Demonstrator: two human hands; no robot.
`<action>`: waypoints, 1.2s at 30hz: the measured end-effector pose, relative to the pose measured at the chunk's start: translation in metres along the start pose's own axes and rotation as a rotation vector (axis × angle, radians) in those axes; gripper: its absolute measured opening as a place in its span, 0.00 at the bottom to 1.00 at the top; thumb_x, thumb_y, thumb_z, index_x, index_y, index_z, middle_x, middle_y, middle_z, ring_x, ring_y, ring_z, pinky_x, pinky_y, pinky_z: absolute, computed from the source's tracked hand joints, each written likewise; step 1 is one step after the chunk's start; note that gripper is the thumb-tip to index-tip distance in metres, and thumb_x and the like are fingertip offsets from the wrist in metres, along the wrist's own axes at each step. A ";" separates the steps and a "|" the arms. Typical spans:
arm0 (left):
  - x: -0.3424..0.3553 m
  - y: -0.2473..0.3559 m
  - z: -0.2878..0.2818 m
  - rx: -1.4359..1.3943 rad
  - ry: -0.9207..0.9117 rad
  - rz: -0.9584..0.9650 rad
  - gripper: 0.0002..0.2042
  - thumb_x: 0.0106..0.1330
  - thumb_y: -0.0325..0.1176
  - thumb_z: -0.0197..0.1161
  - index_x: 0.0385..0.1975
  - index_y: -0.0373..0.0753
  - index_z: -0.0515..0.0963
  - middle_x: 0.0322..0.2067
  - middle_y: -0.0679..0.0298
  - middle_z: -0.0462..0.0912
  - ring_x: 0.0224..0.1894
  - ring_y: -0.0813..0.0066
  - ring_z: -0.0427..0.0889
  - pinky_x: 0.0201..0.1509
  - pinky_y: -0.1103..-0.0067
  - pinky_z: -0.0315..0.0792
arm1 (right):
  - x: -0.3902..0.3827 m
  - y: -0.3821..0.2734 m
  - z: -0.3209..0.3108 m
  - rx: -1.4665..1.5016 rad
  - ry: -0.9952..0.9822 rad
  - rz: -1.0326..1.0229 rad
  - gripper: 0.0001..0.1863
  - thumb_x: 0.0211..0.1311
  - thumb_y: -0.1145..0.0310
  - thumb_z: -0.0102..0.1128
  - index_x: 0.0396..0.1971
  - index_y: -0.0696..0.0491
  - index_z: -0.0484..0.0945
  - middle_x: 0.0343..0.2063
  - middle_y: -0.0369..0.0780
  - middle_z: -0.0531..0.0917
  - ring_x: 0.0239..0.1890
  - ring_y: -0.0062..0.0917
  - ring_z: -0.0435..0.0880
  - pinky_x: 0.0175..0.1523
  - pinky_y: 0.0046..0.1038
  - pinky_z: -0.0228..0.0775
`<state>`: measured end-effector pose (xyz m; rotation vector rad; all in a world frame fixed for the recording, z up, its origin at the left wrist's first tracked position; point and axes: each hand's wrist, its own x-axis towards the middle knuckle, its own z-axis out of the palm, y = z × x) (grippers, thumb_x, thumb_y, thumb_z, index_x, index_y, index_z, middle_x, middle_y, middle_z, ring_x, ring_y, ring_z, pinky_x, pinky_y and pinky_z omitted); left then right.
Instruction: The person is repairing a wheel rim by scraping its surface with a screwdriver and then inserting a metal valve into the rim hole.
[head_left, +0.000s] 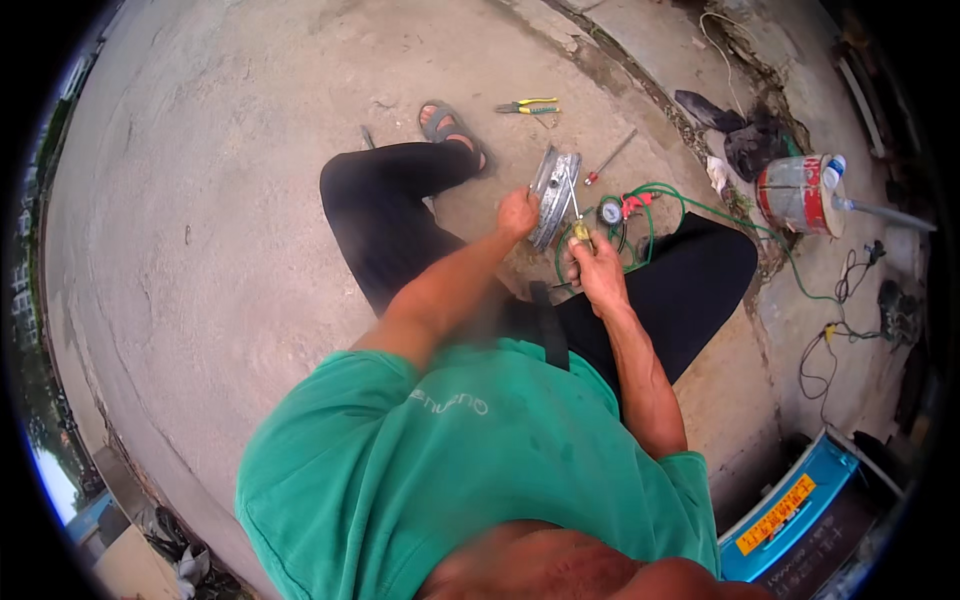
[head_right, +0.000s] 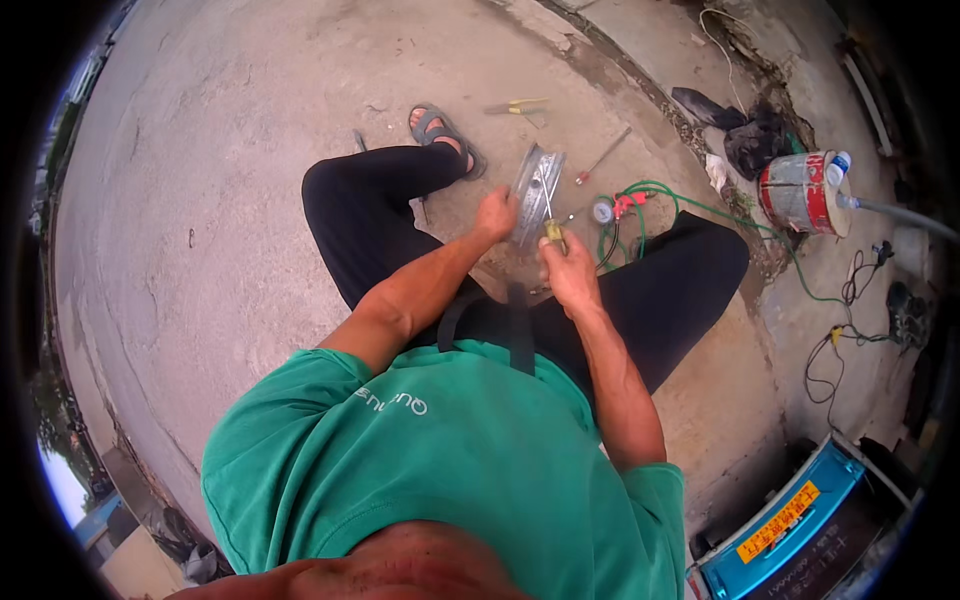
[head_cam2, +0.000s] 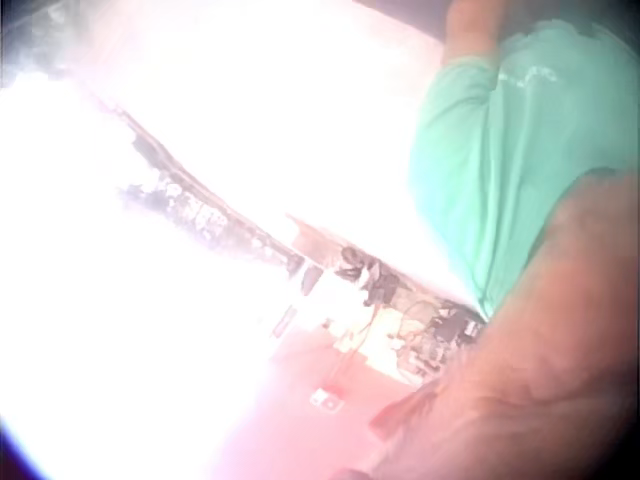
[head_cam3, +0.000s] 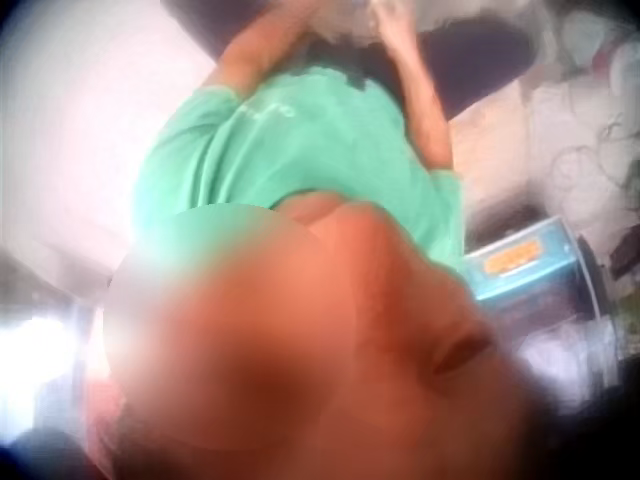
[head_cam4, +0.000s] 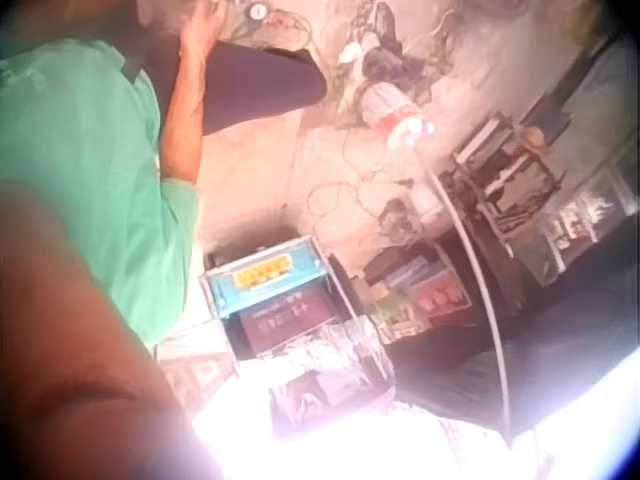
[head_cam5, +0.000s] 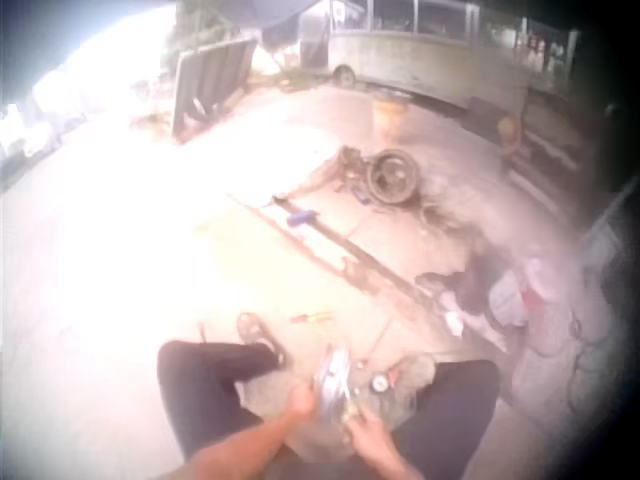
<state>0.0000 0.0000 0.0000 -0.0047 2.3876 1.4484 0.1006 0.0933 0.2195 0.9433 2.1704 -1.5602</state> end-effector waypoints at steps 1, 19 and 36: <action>0.042 0.010 -0.022 0.041 0.019 0.083 0.16 0.70 0.42 0.58 0.37 0.32 0.80 0.37 0.37 0.84 0.44 0.34 0.83 0.50 0.52 0.75 | 0.013 -0.022 0.014 0.028 0.066 -0.053 0.20 0.73 0.64 0.58 0.61 0.55 0.75 0.29 0.34 0.81 0.22 0.16 0.75 0.27 0.23 0.68; 0.107 -0.065 -0.089 -0.533 -0.159 -0.143 0.26 0.80 0.50 0.48 0.60 0.31 0.75 0.53 0.49 0.82 0.55 0.61 0.79 0.62 0.66 0.70 | 0.099 0.000 0.128 -0.044 0.039 -0.109 0.31 0.70 0.60 0.55 0.71 0.53 0.69 0.62 0.55 0.78 0.66 0.48 0.76 0.70 0.41 0.66; 0.097 -0.002 -0.107 -0.416 -0.081 -0.221 0.35 0.82 0.56 0.39 0.68 0.26 0.69 0.67 0.44 0.73 0.69 0.53 0.72 0.74 0.65 0.61 | 0.165 0.016 0.131 0.054 0.071 -0.155 0.28 0.75 0.56 0.54 0.71 0.47 0.70 0.34 0.43 0.86 0.23 0.22 0.78 0.24 0.30 0.67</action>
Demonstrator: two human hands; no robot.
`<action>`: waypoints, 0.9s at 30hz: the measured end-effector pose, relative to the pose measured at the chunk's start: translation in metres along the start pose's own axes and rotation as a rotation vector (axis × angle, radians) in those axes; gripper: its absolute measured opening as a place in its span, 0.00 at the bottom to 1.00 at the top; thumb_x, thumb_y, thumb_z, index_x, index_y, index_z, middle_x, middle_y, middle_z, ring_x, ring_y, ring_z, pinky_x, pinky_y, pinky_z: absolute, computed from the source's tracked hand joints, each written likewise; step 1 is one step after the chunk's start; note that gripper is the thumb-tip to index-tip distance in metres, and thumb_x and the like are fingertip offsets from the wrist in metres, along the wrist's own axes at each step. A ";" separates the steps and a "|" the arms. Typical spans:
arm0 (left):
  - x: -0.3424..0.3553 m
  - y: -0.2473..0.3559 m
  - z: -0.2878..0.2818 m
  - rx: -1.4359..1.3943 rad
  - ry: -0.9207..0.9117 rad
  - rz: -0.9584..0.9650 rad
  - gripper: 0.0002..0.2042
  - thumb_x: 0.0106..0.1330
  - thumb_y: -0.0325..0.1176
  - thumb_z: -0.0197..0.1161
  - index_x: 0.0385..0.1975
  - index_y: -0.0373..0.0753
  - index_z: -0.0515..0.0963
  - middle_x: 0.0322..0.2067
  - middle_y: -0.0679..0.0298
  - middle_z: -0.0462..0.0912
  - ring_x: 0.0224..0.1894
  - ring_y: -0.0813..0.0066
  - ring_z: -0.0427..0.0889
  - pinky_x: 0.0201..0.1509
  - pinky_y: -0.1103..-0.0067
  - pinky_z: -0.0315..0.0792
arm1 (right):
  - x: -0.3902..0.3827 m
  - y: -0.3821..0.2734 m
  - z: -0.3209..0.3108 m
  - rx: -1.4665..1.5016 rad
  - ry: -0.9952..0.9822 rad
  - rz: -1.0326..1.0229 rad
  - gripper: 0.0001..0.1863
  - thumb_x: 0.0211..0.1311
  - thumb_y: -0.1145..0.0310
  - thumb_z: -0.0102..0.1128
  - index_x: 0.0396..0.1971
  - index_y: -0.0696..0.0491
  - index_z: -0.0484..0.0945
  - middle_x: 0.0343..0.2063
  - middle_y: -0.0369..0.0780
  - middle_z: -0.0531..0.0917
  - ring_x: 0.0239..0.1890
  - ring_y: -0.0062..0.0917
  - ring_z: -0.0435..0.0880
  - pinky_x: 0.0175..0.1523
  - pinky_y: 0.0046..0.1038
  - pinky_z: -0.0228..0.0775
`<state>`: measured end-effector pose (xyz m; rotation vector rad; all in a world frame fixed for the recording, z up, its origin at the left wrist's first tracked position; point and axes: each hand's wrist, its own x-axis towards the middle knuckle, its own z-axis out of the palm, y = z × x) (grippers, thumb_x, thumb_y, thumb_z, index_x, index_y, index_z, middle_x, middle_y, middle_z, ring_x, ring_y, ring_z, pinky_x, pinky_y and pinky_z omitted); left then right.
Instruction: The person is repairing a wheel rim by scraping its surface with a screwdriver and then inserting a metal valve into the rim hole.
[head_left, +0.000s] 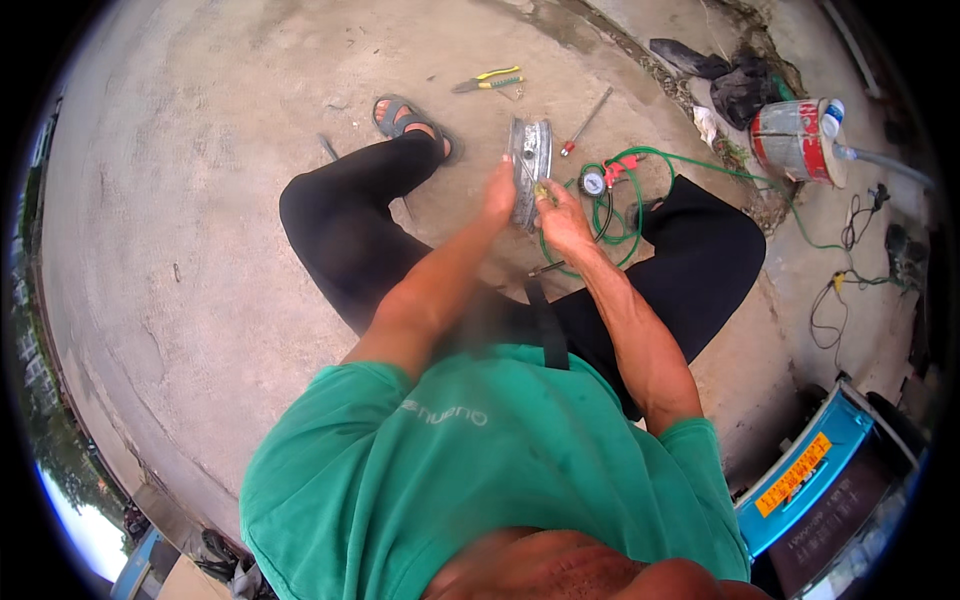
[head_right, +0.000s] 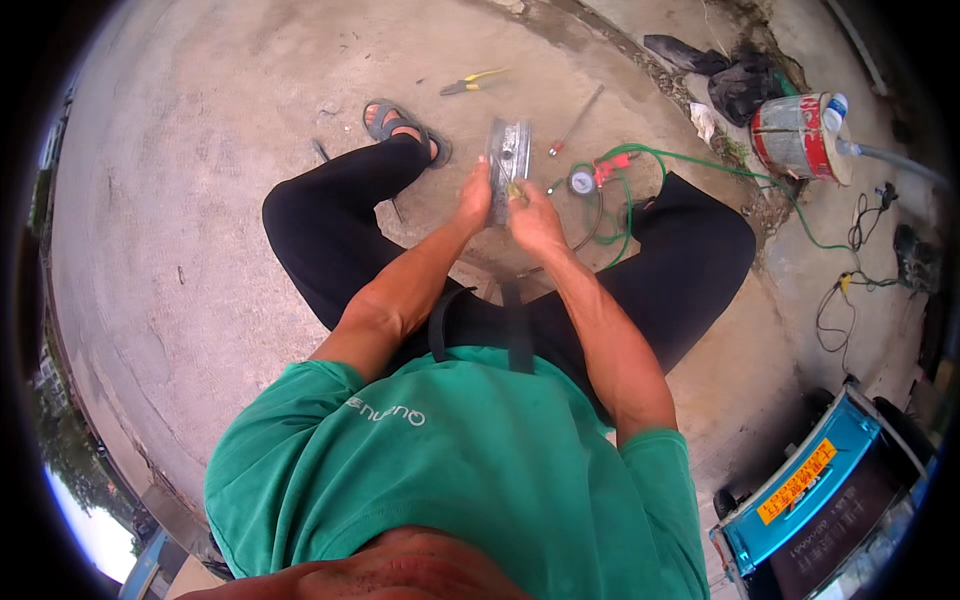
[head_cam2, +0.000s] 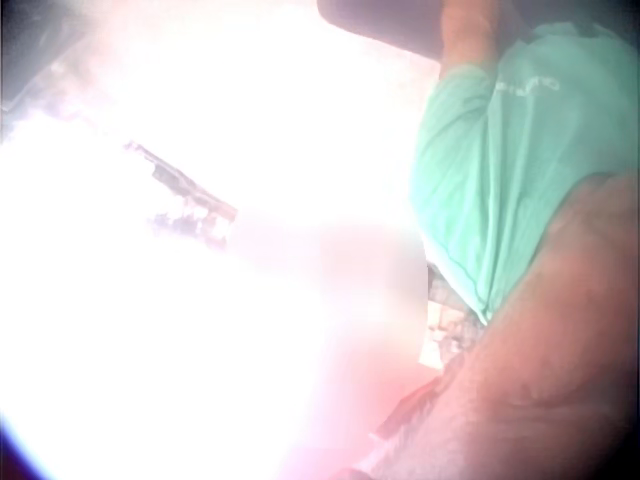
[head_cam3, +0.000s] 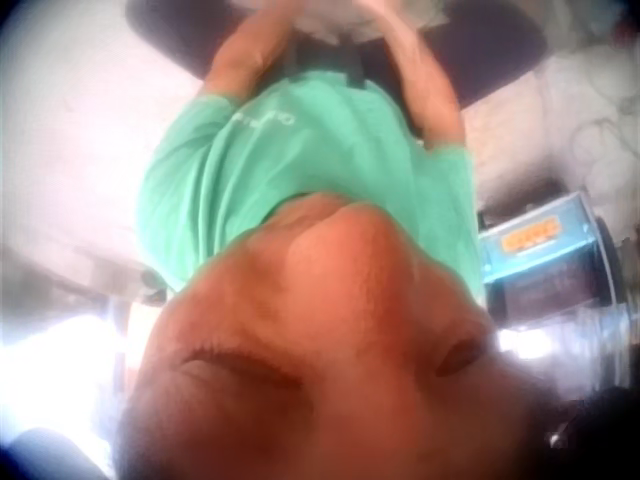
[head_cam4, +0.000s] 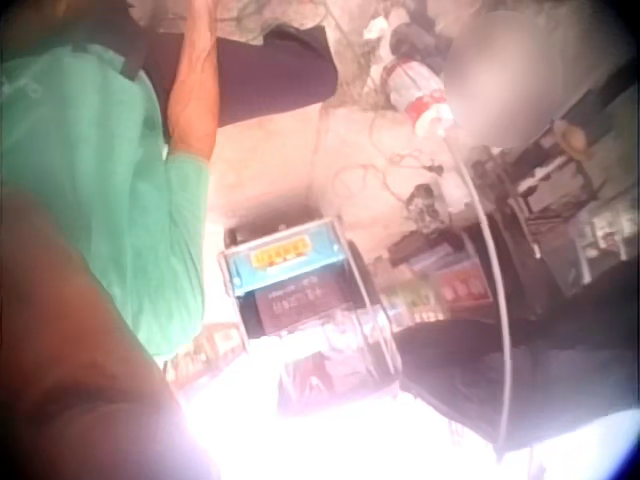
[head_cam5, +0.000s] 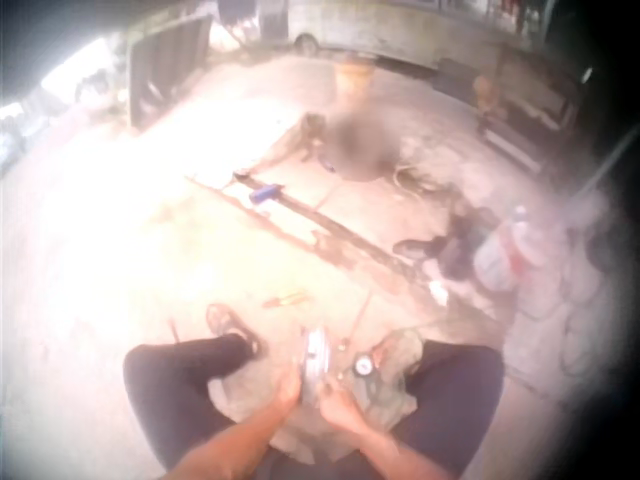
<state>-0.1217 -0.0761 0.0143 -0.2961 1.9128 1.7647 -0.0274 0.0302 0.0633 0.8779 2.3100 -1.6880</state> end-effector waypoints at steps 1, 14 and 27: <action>0.010 -0.010 -0.004 0.007 -0.014 0.024 0.36 0.82 0.57 0.39 0.67 0.27 0.70 0.65 0.45 0.75 0.66 0.55 0.74 0.71 0.66 0.64 | -0.012 0.001 0.002 0.057 -0.028 -0.022 0.28 0.75 0.56 0.54 0.71 0.47 0.70 0.36 0.43 0.87 0.24 0.22 0.78 0.24 0.30 0.67; 0.058 -0.014 -0.027 -0.176 0.022 -0.076 0.35 0.80 0.59 0.40 0.68 0.31 0.70 0.61 0.48 0.77 0.63 0.59 0.75 0.68 0.64 0.66 | 0.011 -0.051 0.013 -0.239 -0.049 -0.038 0.27 0.72 0.60 0.54 0.68 0.51 0.73 0.43 0.48 0.87 0.37 0.32 0.87 0.47 0.36 0.77; 0.030 -0.013 -0.017 0.091 0.033 0.015 0.33 0.80 0.57 0.41 0.60 0.29 0.78 0.59 0.40 0.79 0.65 0.47 0.75 0.70 0.63 0.65 | -0.031 -0.087 -0.017 -0.608 -0.093 -0.170 0.26 0.72 0.60 0.54 0.67 0.50 0.70 0.46 0.60 0.85 0.50 0.59 0.83 0.58 0.52 0.73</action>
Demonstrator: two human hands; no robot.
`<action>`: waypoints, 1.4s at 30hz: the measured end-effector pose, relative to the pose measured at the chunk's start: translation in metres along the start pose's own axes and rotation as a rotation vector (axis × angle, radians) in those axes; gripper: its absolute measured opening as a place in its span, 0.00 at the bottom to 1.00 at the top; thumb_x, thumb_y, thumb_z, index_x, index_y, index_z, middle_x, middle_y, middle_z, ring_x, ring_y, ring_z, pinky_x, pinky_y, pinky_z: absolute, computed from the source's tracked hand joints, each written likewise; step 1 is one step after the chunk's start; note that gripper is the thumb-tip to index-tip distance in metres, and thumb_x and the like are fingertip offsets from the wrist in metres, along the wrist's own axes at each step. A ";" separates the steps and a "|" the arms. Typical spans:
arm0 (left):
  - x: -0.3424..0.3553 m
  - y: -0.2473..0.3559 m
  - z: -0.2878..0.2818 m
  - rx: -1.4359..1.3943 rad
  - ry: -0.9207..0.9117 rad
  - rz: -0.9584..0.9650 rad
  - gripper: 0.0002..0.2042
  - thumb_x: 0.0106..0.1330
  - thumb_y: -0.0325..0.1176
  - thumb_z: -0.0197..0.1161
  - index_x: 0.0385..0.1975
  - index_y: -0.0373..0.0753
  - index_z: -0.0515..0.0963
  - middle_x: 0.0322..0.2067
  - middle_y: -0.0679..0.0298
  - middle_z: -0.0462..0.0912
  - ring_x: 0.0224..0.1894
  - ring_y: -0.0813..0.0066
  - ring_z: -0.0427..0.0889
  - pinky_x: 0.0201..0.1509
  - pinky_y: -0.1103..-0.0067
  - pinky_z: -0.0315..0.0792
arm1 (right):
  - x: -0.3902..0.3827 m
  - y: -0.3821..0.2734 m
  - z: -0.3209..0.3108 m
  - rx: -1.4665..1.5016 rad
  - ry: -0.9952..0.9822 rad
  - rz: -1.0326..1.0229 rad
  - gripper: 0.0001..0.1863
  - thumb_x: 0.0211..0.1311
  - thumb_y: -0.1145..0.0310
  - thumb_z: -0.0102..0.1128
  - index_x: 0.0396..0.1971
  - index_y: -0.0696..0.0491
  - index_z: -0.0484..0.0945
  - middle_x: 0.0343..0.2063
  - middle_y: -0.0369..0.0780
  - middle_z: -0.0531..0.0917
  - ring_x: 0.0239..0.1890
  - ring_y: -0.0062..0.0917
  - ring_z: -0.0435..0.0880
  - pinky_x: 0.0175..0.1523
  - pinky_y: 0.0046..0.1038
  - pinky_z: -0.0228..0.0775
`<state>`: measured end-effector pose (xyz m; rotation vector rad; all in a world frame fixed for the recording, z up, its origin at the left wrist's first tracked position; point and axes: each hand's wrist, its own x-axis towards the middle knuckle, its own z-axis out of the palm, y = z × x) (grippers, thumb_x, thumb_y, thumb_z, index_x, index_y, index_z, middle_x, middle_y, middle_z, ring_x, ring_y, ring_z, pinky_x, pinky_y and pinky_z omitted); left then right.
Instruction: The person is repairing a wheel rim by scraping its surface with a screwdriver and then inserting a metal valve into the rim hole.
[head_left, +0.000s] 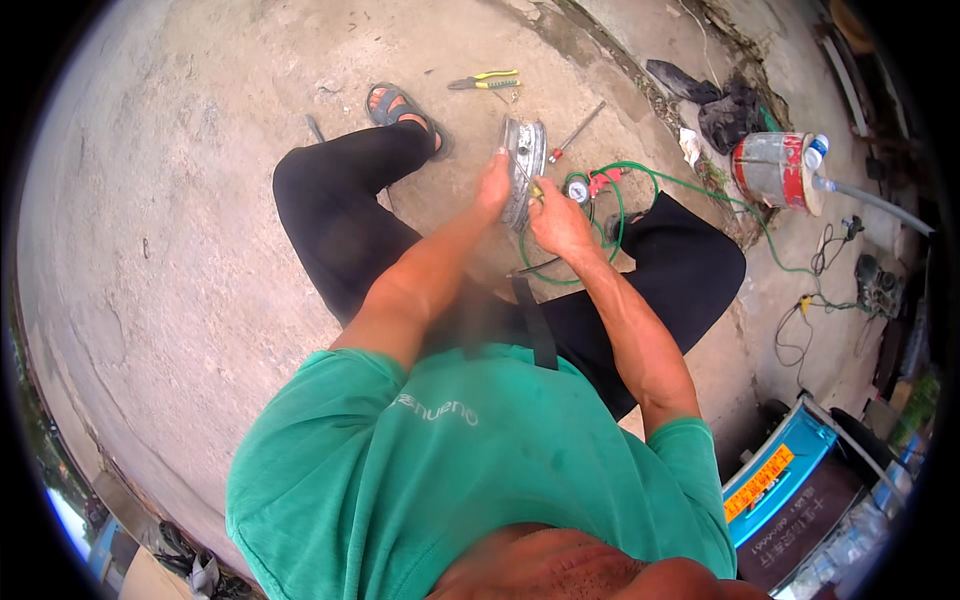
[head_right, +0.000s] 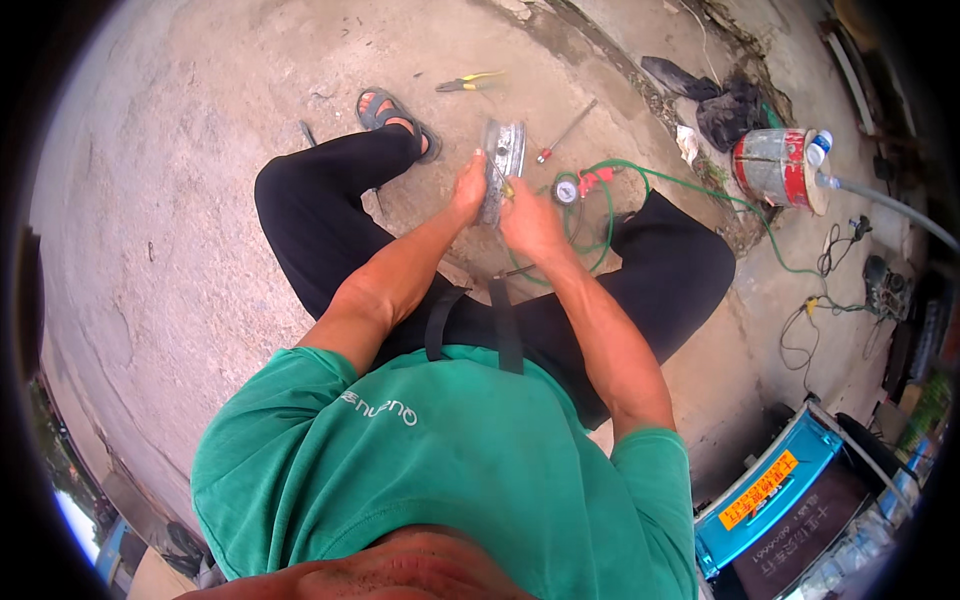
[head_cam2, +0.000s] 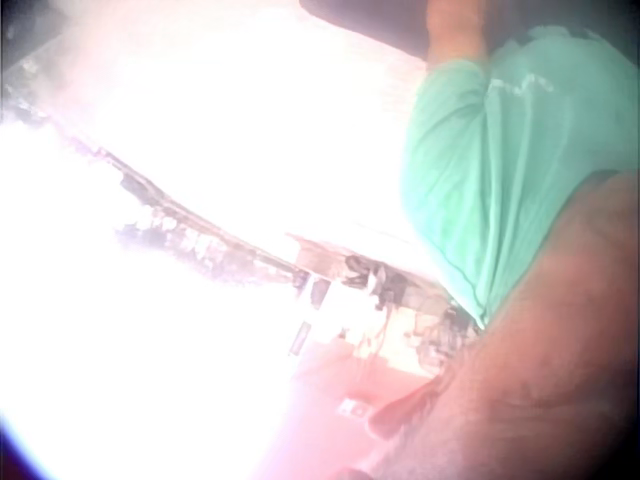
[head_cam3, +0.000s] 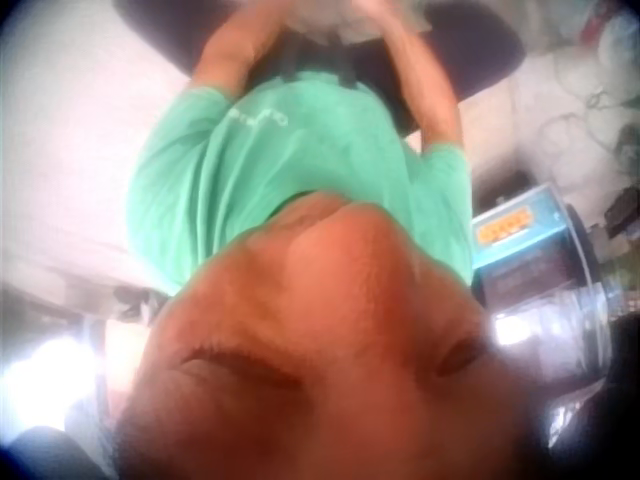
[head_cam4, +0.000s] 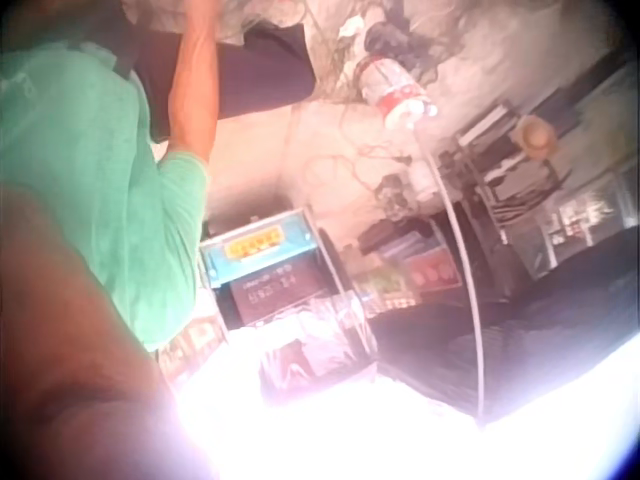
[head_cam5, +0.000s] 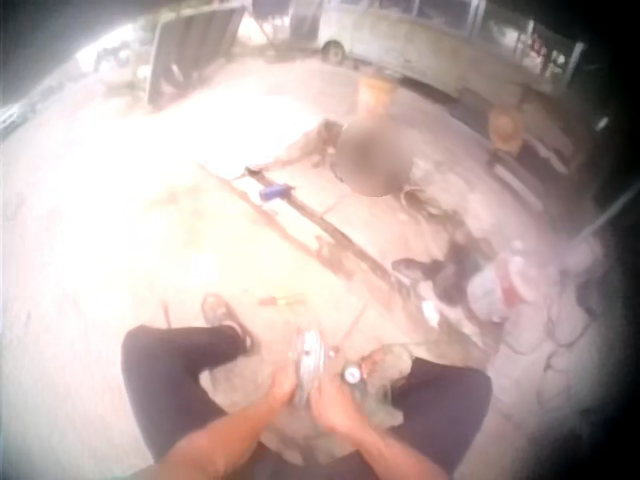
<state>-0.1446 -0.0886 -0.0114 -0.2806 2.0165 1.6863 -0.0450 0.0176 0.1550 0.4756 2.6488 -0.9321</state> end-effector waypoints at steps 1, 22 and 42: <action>0.001 -0.002 0.001 0.005 -0.005 0.028 0.33 0.81 0.55 0.40 0.59 0.29 0.78 0.60 0.38 0.78 0.67 0.43 0.74 0.71 0.62 0.64 | -0.009 0.001 -0.002 -0.030 -0.013 -0.007 0.26 0.72 0.60 0.54 0.66 0.50 0.70 0.45 0.59 0.85 0.49 0.59 0.84 0.57 0.54 0.73; -0.015 0.006 0.001 0.091 -0.011 0.143 0.32 0.82 0.53 0.39 0.60 0.27 0.77 0.61 0.37 0.77 0.68 0.42 0.73 0.72 0.62 0.63 | 0.041 -0.001 -0.011 -0.208 0.007 -0.026 0.26 0.68 0.64 0.53 0.65 0.49 0.70 0.40 0.59 0.86 0.45 0.56 0.86 0.51 0.54 0.77; 0.003 -0.002 0.000 -0.192 -0.067 -0.068 0.33 0.81 0.55 0.42 0.67 0.28 0.71 0.67 0.45 0.74 0.70 0.57 0.71 0.74 0.69 0.61 | -0.059 0.033 0.015 -0.011 -0.288 0.043 0.27 0.69 0.61 0.54 0.66 0.51 0.72 0.52 0.55 0.84 0.55 0.54 0.82 0.60 0.50 0.72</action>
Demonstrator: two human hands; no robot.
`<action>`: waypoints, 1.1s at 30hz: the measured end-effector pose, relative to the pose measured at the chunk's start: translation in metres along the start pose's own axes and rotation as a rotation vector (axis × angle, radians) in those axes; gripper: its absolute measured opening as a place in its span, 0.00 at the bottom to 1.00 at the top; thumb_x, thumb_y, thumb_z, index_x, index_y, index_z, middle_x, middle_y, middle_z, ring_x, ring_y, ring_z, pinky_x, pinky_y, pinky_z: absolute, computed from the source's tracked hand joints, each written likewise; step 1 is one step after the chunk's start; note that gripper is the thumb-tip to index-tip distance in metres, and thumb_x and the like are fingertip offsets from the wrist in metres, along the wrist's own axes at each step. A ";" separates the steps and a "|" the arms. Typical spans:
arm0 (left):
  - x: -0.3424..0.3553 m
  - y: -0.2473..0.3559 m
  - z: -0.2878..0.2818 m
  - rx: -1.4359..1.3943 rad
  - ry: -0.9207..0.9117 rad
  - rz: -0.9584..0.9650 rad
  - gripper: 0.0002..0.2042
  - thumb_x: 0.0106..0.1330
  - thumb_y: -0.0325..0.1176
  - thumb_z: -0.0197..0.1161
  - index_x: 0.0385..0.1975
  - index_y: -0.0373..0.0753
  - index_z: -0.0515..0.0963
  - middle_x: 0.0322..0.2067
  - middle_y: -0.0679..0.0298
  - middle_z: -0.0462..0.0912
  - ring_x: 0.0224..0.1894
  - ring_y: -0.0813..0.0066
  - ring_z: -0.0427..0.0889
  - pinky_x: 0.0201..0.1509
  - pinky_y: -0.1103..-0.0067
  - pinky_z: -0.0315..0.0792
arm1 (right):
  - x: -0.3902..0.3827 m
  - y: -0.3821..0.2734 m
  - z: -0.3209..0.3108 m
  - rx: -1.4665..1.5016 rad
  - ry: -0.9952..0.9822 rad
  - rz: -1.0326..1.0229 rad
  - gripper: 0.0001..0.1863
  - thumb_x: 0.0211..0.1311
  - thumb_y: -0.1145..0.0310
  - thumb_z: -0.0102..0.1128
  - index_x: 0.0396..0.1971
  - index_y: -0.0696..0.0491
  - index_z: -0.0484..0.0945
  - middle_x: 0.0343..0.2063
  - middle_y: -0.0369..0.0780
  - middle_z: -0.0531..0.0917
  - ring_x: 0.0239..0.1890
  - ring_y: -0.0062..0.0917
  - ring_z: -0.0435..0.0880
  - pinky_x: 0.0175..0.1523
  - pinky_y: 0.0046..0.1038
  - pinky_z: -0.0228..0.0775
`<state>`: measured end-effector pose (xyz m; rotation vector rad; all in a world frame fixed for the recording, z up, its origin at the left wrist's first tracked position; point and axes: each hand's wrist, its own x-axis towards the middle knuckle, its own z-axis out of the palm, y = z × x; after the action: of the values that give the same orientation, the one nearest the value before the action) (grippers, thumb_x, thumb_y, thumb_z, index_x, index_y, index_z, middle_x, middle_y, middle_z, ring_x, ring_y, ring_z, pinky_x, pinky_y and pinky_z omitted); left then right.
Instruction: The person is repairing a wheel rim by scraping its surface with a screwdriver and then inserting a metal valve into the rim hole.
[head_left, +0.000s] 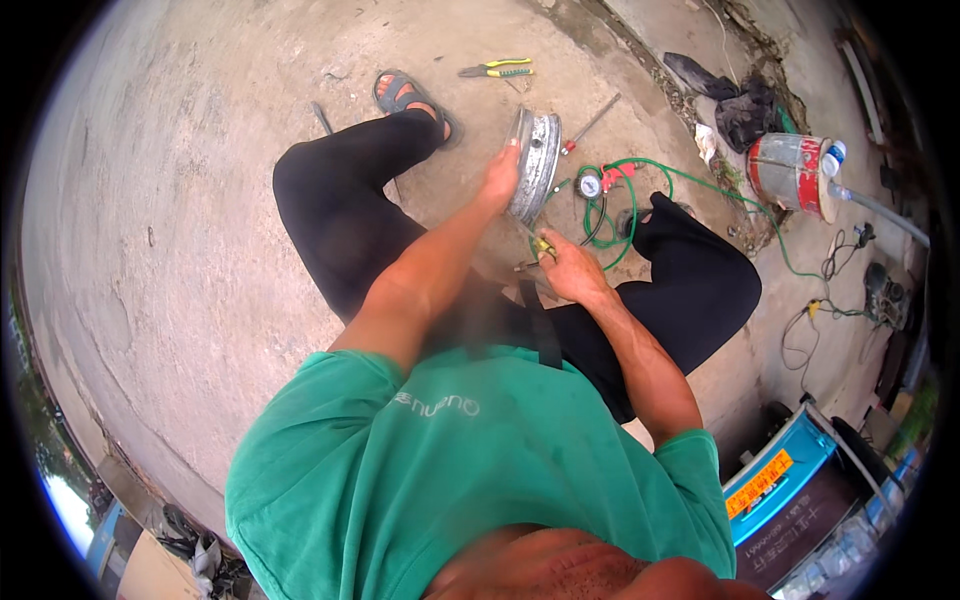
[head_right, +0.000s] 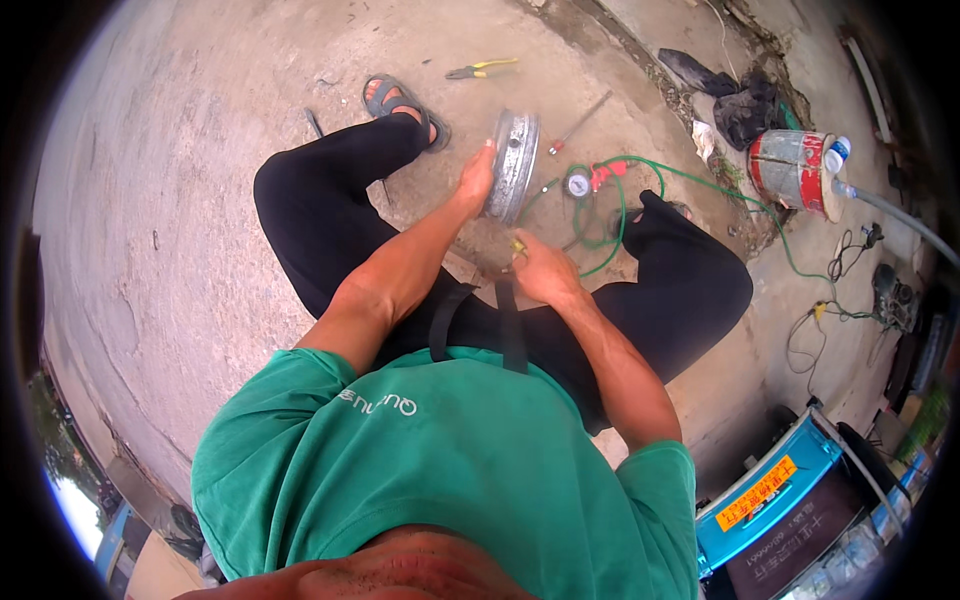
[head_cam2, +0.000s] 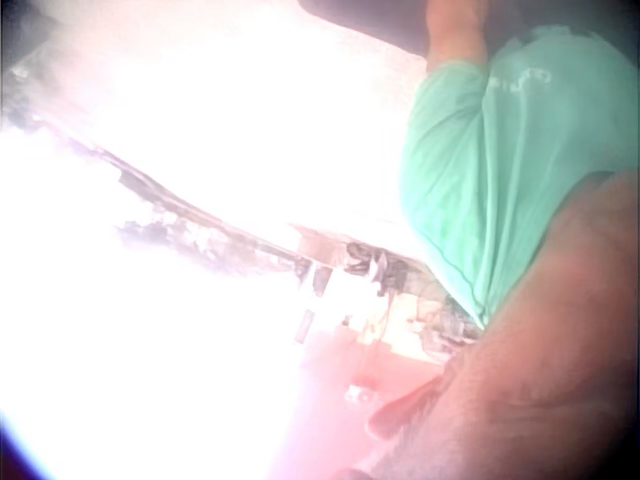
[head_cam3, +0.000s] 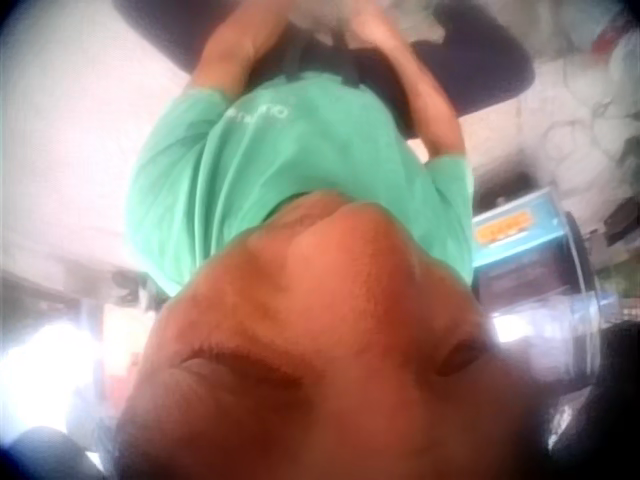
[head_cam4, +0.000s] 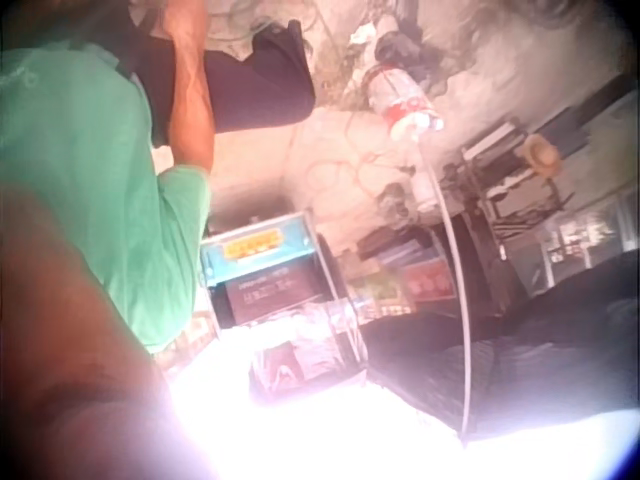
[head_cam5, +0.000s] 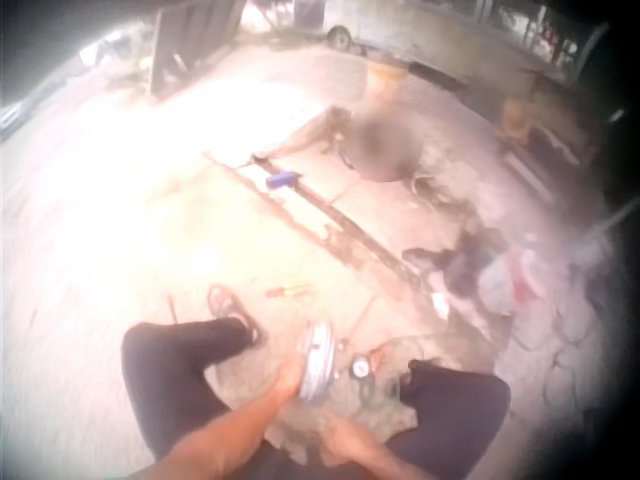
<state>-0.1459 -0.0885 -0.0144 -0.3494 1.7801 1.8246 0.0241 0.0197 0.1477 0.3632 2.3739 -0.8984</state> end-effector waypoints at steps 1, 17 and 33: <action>0.002 0.000 0.000 -0.057 -0.015 -0.031 0.33 0.81 0.55 0.42 0.68 0.27 0.70 0.68 0.46 0.73 0.71 0.59 0.70 0.74 0.69 0.61 | -0.002 0.003 -0.007 0.026 0.016 0.000 0.28 0.69 0.60 0.54 0.67 0.51 0.71 0.54 0.54 0.83 0.57 0.53 0.81 0.61 0.49 0.71; -0.006 0.024 0.007 0.140 -0.043 0.010 0.33 0.81 0.56 0.44 0.63 0.29 0.75 0.60 0.49 0.79 0.63 0.62 0.74 0.70 0.69 0.64 | 0.091 -0.001 0.008 0.552 0.420 0.055 0.23 0.74 0.64 0.54 0.65 0.52 0.72 0.41 0.50 0.86 0.42 0.40 0.87 0.51 0.39 0.76; 0.016 0.012 0.009 -0.009 -0.002 -0.040 0.39 0.79 0.62 0.45 0.71 0.28 0.66 0.68 0.49 0.72 0.66 0.62 0.72 0.73 0.68 0.62 | 0.096 0.001 0.008 0.544 0.369 0.051 0.24 0.73 0.62 0.53 0.66 0.51 0.70 0.54 0.58 0.82 0.58 0.54 0.81 0.63 0.46 0.71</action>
<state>-0.1638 -0.0755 -0.0130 -0.3846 1.7517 1.8052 -0.0491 0.0197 0.0852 0.8606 2.3862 -1.5641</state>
